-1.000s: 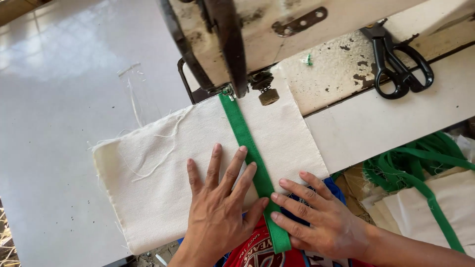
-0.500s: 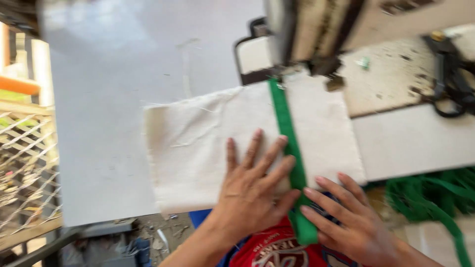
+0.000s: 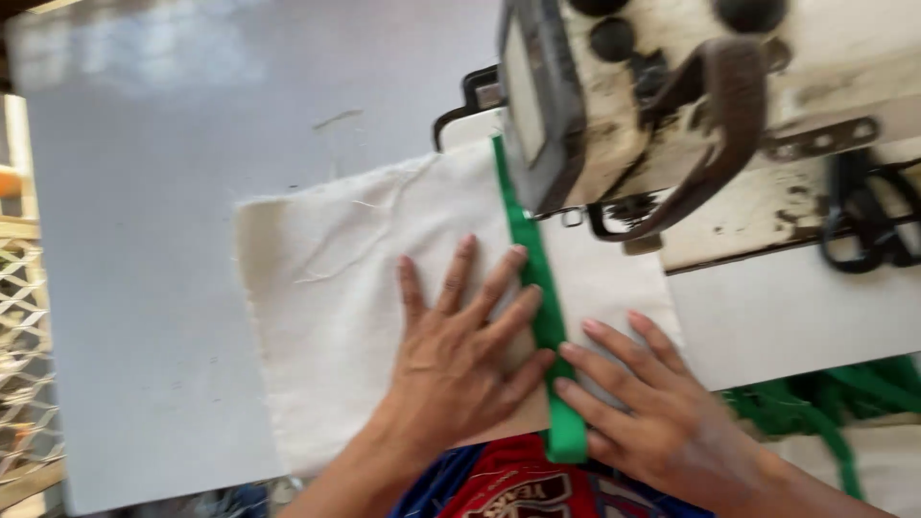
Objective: Attaching green straps to white fabric pieces using an industrial sewing machine and measuring for placement.
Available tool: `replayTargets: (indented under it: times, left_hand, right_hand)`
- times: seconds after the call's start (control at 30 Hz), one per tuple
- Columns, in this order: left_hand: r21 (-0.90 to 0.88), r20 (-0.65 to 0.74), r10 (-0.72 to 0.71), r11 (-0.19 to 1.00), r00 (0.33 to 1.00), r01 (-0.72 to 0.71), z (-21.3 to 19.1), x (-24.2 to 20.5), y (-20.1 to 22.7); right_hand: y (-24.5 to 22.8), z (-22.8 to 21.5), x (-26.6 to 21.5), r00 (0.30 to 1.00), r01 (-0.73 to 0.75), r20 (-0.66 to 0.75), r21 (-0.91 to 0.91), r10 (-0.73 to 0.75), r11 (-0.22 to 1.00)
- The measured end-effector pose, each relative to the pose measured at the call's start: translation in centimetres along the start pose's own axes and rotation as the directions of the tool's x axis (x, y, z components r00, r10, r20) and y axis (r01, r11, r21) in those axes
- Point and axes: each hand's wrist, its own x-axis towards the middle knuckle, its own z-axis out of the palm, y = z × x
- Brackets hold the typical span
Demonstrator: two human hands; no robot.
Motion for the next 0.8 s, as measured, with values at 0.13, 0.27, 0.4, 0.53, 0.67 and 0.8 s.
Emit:
replayTargets:
  times: [0.13,0.27,0.4,0.53,0.67,0.8]
  left_hand:
    - [0.05,0.107,-0.028,0.998,0.994,0.023,0.3,1.6,-2.2]
    - [0.124,0.137,-0.028,0.992,0.99,0.011,0.3,3.8,-4.4]
    - [0.129,0.171,-0.021,0.992,0.985,-0.001,0.2,5.8,-6.9]
    - [0.127,0.171,0.015,0.991,0.985,-0.037,0.2,7.4,-7.7]
    - [0.114,0.149,0.008,0.993,0.989,-0.025,-1.3,7.5,-7.4]
    - [0.252,0.202,-0.068,0.968,0.977,0.015,-0.7,5.4,-4.9]
  right_hand:
    - [1.3,-0.2,2.5,1.0,0.008,-0.004,0.016,-0.007,1.0]
    - [3.1,0.0,4.3,1.0,0.005,-0.026,0.013,-0.005,1.0]
    - [5.2,0.0,6.6,1.0,0.019,-0.022,-0.014,-0.019,1.0]
    - [6.2,-0.2,7.2,0.997,0.058,-0.055,0.059,-0.055,0.997]
    - [6.0,0.0,7.4,0.991,0.091,-0.097,-0.034,-0.094,0.995]
    - [2.9,0.3,5.8,1.0,-0.026,-0.015,-0.278,0.023,0.96]
